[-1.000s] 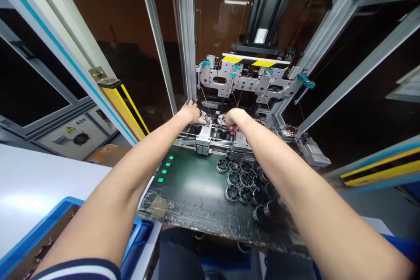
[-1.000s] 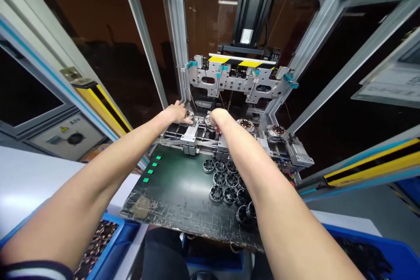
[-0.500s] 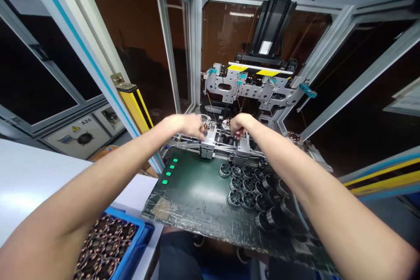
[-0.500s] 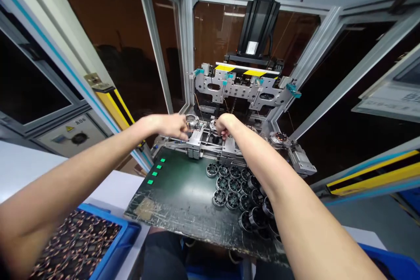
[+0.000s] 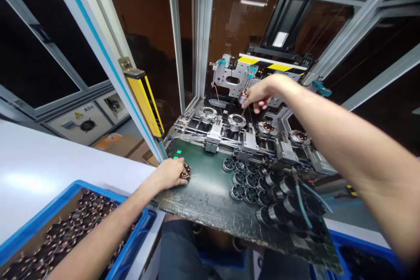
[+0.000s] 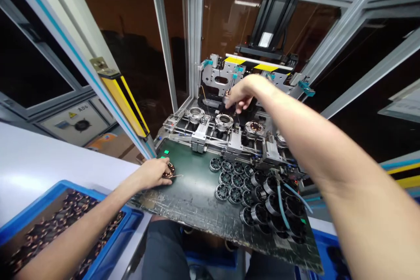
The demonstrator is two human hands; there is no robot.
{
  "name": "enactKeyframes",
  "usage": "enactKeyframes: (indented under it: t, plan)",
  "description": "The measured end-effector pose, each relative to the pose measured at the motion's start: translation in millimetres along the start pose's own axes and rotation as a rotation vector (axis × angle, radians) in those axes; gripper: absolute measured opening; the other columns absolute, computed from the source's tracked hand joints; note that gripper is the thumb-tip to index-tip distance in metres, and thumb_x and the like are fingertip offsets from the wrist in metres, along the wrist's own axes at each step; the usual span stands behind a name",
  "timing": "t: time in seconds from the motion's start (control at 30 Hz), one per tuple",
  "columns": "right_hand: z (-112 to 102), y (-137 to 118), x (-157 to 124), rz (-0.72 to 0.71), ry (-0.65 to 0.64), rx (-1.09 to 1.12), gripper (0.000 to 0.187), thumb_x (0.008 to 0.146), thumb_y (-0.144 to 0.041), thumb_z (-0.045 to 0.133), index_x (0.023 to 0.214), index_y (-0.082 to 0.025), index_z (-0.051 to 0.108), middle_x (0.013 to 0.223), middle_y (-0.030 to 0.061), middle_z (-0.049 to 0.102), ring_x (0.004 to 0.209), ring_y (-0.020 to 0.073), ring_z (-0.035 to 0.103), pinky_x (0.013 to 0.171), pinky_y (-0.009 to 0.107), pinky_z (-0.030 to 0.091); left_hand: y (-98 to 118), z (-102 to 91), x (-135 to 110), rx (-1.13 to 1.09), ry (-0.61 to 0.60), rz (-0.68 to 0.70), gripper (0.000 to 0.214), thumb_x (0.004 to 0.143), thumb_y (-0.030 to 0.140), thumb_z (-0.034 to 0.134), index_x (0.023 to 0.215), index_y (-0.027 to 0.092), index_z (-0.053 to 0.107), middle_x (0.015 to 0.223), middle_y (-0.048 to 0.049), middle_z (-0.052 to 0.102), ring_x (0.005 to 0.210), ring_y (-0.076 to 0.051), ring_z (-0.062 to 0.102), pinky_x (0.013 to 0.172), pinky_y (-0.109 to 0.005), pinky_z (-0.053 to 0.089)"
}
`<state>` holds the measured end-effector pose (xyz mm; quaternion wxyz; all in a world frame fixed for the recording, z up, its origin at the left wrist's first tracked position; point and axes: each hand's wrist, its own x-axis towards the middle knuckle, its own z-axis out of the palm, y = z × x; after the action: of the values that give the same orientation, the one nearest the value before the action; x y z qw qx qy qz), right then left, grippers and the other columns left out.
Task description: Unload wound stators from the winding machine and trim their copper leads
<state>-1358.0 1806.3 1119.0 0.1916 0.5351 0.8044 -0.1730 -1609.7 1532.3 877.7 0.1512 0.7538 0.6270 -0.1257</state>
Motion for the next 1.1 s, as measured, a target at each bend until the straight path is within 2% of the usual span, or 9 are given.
enactKeyframes:
  t: [0.07, 0.13, 0.27, 0.4, 0.5, 0.6, 0.73, 0.9, 1.1]
  plan:
    - [-3, -1, -17, -0.03, -0.056, -0.023, 0.044, 0.118, -0.046, 0.058, 0.146, -0.013, 0.067, 0.088, 0.0095, 0.08, 0.061, 0.0168, 0.066, 0.075, 0.037, 0.064, -4, 6.9, 5, -0.008, 0.034, -0.019, 0.033, 0.094, 0.055, 0.084, 0.098, 0.022, 0.088, 0.122, -0.0126, 0.076, 0.104, -0.031, 0.079, 0.09, -0.037, 0.058]
    - [23, -12, -34, -0.114, -0.152, -0.056, 0.043, 0.118, -0.048, 0.056, 0.148, -0.019, 0.068, 0.085, 0.0076, 0.081, 0.059, 0.0182, 0.067, 0.071, 0.037, 0.063, -7, 11.0, 11, -0.01, 0.077, -0.039, 0.029, 0.091, 0.05, 0.088, 0.095, 0.021, 0.087, 0.117, -0.0125, 0.076, 0.104, -0.032, 0.078, 0.088, -0.037, 0.057]
    - [131, -56, -54, -0.336, -0.335, -0.137, 0.032, 0.108, -0.043, 0.072, 0.13, -0.021, 0.079, 0.075, 0.0027, 0.077, 0.064, 0.0211, 0.073, 0.068, 0.034, 0.062, -8, 12.5, 18, -0.003, 0.178, -0.052, 0.009, 0.093, 0.029, 0.082, 0.095, 0.022, 0.085, 0.115, -0.0118, 0.075, 0.108, -0.031, 0.077, 0.088, -0.035, 0.057]
    - [226, -96, -58, -0.462, -0.168, -0.166, 0.014, 0.107, -0.03, 0.072, 0.111, -0.022, 0.082, 0.081, 0.0043, 0.078, 0.091, 0.0261, 0.079, 0.086, 0.036, 0.063, -10, 8.9, 6, -0.008, 0.242, -0.014, 0.026, 0.092, 0.011, 0.073, 0.108, 0.027, 0.086, 0.122, -0.0093, 0.075, 0.112, -0.027, 0.077, 0.092, -0.034, 0.059]
    - [255, -98, -61, -0.547, 0.022, -0.137, 0.027, 0.115, -0.035, 0.058, 0.127, -0.026, 0.079, 0.11, 0.0072, 0.084, 0.111, 0.0276, 0.078, 0.099, 0.038, 0.06, -10, -0.1, -11, -0.028, 0.294, 0.018, 0.043, 0.088, 0.007, 0.075, 0.124, 0.031, 0.084, 0.132, -0.0085, 0.074, 0.12, -0.027, 0.075, 0.1, -0.036, 0.061]
    - [245, -64, -69, -0.57, 0.134, -0.14, 0.035, 0.112, -0.04, 0.064, 0.143, -0.03, 0.075, 0.123, 0.0072, 0.084, 0.115, 0.0295, 0.077, 0.105, 0.042, 0.058, -2, -19.8, -22, -0.068, 0.391, 0.049, 0.033, 0.098, 0.025, 0.078, 0.131, 0.03, 0.082, 0.14, -0.0093, 0.07, 0.128, -0.029, 0.072, 0.112, -0.04, 0.059]
    - [180, 35, -81, -0.384, 0.262, -0.177, 0.043, 0.109, -0.051, 0.065, 0.146, -0.032, 0.076, 0.126, 0.0101, 0.084, 0.121, 0.0345, 0.077, 0.108, 0.049, 0.058, 44, -71.8, -2, -0.12, 0.562, 0.12, 0.038, 0.105, 0.044, 0.075, 0.14, 0.028, 0.076, 0.148, -0.0099, 0.065, 0.137, -0.03, 0.066, 0.123, -0.044, 0.054]
    - [99, 174, -87, 0.101, 0.34, -0.169, 0.042, 0.107, -0.041, 0.07, 0.141, -0.016, 0.075, 0.132, 0.0246, 0.079, 0.127, 0.0426, 0.075, 0.104, 0.053, 0.059, 159, -159.4, 98, -0.064, 0.616, 0.24, 0.052, 0.101, 0.049, 0.08, 0.149, 0.028, 0.073, 0.153, -0.0106, 0.064, 0.146, -0.032, 0.057, 0.127, -0.045, 0.049]
    - [114, 251, -60, 0.317, 0.041, 0.066, 0.032, 0.11, -0.041, 0.076, 0.13, -0.016, 0.075, 0.113, 0.0075, 0.08, 0.093, 0.0199, 0.078, 0.084, 0.038, 0.068, 261, -201.0, 230, 0.063, 0.457, 0.2, 0.063, 0.095, 0.059, 0.085, 0.138, 0.013, 0.082, 0.161, -0.0264, 0.06, 0.16, -0.049, 0.044, 0.132, -0.064, 0.039]
